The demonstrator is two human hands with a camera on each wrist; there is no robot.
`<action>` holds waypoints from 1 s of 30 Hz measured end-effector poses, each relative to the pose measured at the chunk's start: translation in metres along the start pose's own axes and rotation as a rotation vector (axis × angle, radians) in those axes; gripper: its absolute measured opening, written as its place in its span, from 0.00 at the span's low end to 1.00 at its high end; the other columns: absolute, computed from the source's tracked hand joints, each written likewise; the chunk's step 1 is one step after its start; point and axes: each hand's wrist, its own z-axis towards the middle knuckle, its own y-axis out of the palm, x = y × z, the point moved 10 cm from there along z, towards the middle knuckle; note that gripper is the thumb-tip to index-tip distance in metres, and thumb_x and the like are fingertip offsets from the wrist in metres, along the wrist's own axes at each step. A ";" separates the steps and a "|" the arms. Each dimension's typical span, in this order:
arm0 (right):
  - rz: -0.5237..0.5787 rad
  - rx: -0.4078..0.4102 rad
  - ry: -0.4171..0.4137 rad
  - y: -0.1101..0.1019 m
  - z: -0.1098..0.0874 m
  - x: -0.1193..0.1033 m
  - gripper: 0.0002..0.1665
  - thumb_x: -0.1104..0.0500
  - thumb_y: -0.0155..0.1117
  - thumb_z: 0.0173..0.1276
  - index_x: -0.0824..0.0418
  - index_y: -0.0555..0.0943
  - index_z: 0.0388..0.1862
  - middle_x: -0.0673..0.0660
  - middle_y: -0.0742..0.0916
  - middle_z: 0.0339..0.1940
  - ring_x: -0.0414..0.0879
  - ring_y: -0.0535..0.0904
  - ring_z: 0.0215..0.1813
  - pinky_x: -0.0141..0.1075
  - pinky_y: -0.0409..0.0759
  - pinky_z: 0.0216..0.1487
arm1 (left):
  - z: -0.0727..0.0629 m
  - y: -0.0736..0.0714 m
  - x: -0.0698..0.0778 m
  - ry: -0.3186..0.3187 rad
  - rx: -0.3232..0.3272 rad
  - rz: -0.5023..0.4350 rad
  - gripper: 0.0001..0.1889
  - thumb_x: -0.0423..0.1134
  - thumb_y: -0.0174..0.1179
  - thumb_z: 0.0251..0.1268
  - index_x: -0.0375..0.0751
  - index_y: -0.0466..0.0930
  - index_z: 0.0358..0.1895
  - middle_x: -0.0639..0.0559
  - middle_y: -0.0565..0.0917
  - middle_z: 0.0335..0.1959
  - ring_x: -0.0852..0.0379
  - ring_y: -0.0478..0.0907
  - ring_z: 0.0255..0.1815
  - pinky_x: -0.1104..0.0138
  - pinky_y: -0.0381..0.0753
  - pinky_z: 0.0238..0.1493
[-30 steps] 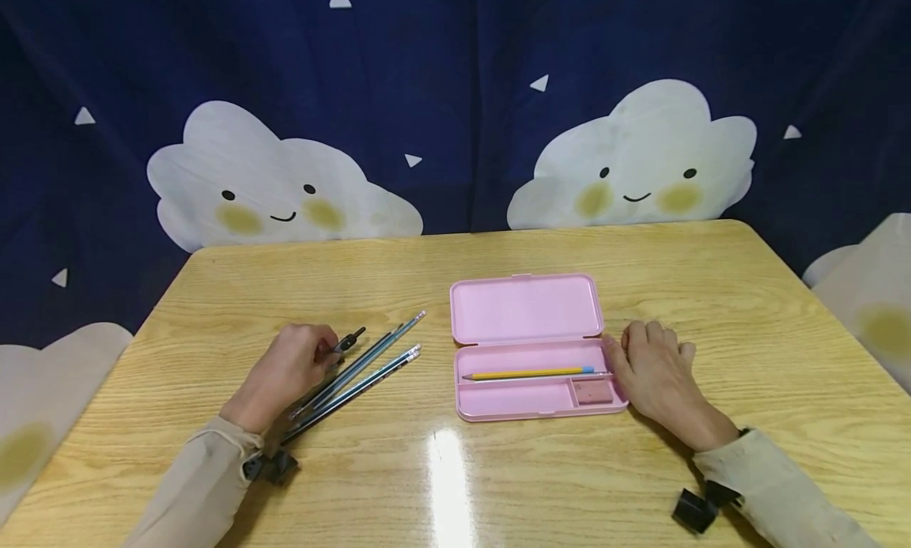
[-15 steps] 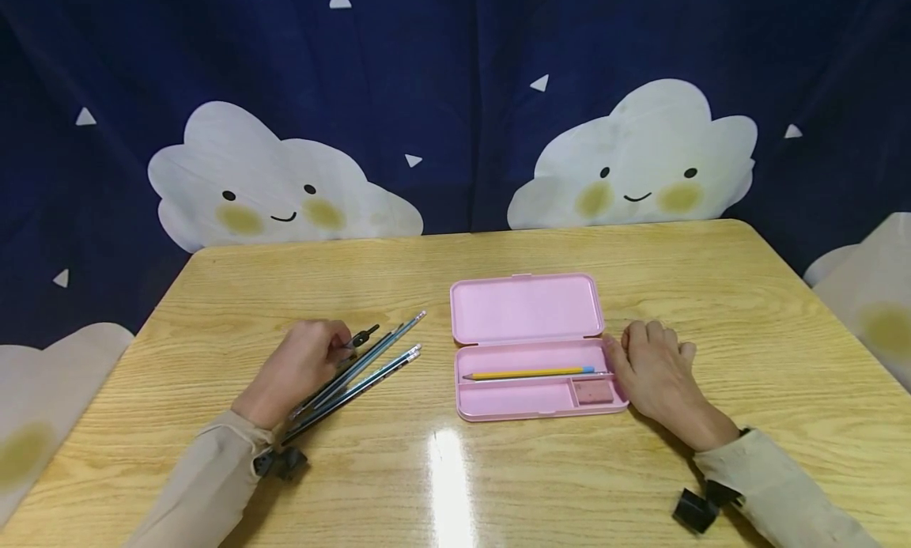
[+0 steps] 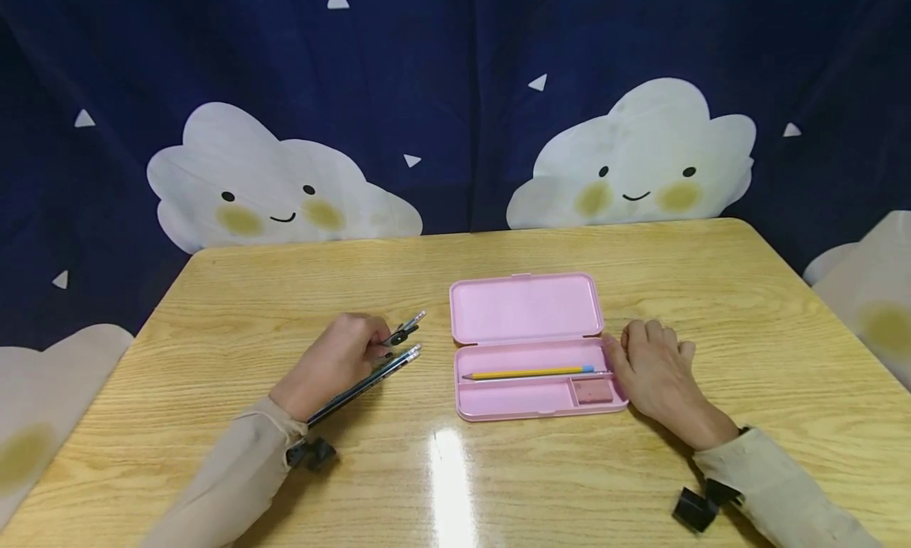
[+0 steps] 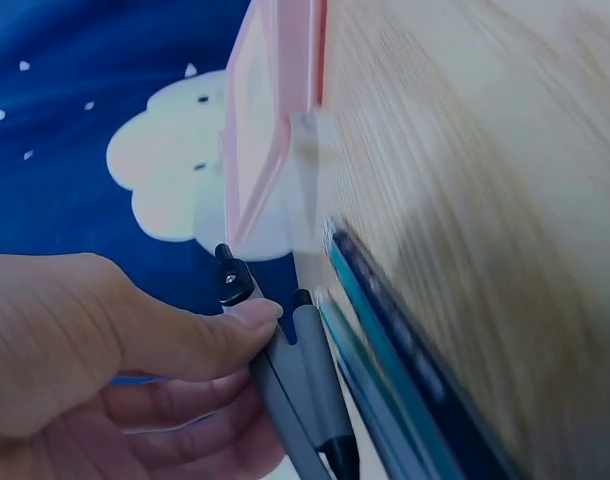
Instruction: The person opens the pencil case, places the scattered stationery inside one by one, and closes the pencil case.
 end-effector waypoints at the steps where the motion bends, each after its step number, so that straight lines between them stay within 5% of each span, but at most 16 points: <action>1: 0.000 0.000 0.001 0.000 0.000 0.000 0.22 0.45 0.39 0.77 0.62 0.66 0.32 0.59 0.69 0.29 0.58 0.64 0.34 0.48 0.52 0.34 | 0.002 0.002 0.003 0.007 -0.005 -0.005 0.12 0.21 0.65 0.52 0.39 0.75 0.22 0.54 0.72 0.19 0.61 0.62 0.22 0.70 0.63 0.22; 10: -0.001 -0.003 0.006 0.000 0.000 0.001 0.22 0.46 0.39 0.77 0.63 0.67 0.33 0.59 0.69 0.29 0.58 0.64 0.35 0.48 0.52 0.35 | 0.018 0.013 0.026 0.069 -0.034 -0.014 0.10 0.23 0.68 0.51 0.38 0.78 0.23 0.53 0.76 0.21 0.62 0.68 0.23 0.72 0.70 0.23; 30: -0.004 -0.028 0.007 0.001 0.002 0.000 0.22 0.46 0.40 0.77 0.64 0.67 0.34 0.60 0.69 0.30 0.60 0.65 0.36 0.50 0.53 0.35 | 0.040 0.031 0.054 0.073 -0.116 -0.057 0.09 0.22 0.65 0.54 0.37 0.75 0.25 0.53 0.76 0.22 0.60 0.70 0.24 0.72 0.72 0.24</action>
